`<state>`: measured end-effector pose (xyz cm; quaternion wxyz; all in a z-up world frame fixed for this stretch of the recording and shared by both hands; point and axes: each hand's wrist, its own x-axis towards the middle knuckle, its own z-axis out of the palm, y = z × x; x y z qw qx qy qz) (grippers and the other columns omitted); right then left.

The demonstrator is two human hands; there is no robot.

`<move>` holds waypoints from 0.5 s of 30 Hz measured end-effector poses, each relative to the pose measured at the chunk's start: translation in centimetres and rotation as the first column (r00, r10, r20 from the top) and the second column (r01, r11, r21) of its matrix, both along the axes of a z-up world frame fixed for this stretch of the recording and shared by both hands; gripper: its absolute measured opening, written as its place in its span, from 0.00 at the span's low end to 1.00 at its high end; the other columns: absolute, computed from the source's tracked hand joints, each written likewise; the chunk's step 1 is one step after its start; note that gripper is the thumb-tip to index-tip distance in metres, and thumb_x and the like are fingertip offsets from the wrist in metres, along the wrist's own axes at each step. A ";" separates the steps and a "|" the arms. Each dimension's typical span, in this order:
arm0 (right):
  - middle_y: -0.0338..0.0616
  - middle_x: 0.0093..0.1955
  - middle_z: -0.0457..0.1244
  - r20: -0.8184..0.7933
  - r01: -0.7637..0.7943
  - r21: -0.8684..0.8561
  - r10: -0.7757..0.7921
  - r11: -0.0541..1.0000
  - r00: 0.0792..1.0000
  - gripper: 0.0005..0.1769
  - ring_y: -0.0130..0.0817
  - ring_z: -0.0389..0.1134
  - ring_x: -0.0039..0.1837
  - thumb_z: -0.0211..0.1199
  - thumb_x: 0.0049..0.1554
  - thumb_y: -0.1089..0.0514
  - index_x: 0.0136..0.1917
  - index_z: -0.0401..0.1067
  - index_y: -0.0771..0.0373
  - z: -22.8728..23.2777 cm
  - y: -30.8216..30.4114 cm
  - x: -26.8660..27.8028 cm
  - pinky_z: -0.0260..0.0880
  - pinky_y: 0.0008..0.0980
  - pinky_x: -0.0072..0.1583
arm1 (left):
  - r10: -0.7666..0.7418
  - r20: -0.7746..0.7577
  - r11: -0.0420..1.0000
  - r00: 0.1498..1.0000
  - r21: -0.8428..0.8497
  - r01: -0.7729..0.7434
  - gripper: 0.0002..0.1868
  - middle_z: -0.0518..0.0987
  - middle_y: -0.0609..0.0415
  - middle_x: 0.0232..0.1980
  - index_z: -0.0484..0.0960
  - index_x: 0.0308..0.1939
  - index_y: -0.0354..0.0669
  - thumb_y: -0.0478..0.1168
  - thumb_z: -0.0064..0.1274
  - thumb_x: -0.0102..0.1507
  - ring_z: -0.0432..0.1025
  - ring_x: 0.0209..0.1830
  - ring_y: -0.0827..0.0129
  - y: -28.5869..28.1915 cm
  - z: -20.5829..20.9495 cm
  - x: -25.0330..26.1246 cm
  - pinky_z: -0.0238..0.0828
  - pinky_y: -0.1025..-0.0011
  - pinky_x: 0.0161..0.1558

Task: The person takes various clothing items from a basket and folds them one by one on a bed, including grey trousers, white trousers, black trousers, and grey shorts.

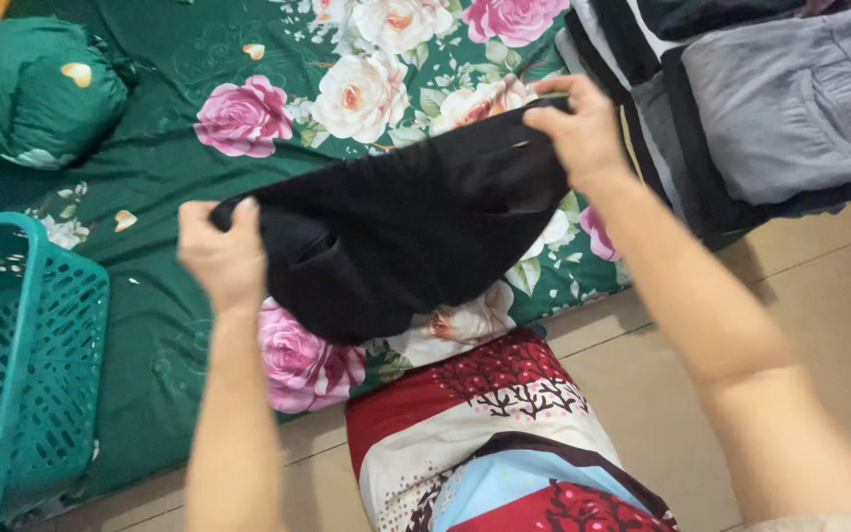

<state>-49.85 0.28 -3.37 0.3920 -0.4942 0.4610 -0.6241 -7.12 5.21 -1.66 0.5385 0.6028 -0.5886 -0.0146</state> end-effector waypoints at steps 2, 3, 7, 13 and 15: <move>0.42 0.50 0.69 -0.026 0.033 -0.061 -0.034 0.998 0.999 0.19 0.27 0.71 0.50 0.70 0.53 0.67 0.58 0.73 0.64 -0.2 0.7 3.8 0.76 0.28 0.53 | 0.019 -0.099 0.999 0.995 -0.024 -0.022 0.16 0.80 0.47 0.35 0.77 0.41 0.35 0.42 0.66 0.65 0.75 0.34 0.60 0.3 0.2 -4.7 0.73 0.62 0.41; 0.43 0.51 0.70 -0.065 0.019 -0.125 -0.028 0.992 0.998 0.19 0.28 0.71 0.51 0.71 0.54 0.65 0.59 0.73 0.64 0.1 1.2 5.7 0.76 0.29 0.54 | 0.000 -0.171 1.000 0.985 -0.005 -0.001 0.17 0.80 0.48 0.34 0.77 0.41 0.35 0.44 0.66 0.66 0.74 0.32 0.59 0.8 0.4 -7.2 0.73 0.61 0.40; 0.42 0.64 0.65 0.008 -0.307 -0.019 0.307 0.952 0.952 0.26 0.28 0.67 0.60 0.63 0.64 0.55 0.74 0.68 0.61 2.0 5.0 11.2 0.69 0.29 0.63 | -0.441 0.126 0.869 0.889 -0.188 0.458 0.39 0.74 0.35 0.57 0.65 0.67 0.30 0.39 0.69 0.58 0.73 0.57 0.47 3.3 0.6 -14.7 0.70 0.62 0.59; 0.50 0.77 0.60 -0.627 -0.470 -0.299 0.200 0.831 0.753 0.47 0.47 0.61 0.75 0.69 0.53 0.61 0.82 0.55 0.56 6.3 5.9 10.7 0.59 0.39 0.76 | -0.677 -0.440 0.716 0.591 -0.203 0.668 0.50 0.78 0.47 0.60 0.40 0.82 0.35 0.25 0.56 0.64 0.77 0.60 0.65 1.6 0.2 -12.1 0.74 0.70 0.65; 0.56 0.74 0.59 -0.823 -0.489 -0.470 -0.164 0.735 0.544 0.54 0.57 0.59 0.74 0.74 0.44 0.62 0.80 0.55 0.57 6.9 5.9 10.5 0.55 0.46 0.75 | -0.729 -0.418 0.650 0.543 -0.173 0.740 0.53 0.78 0.48 0.60 0.36 0.83 0.36 0.21 0.53 0.62 0.76 0.59 0.68 2.3 0.3 -11.4 0.73 0.72 0.63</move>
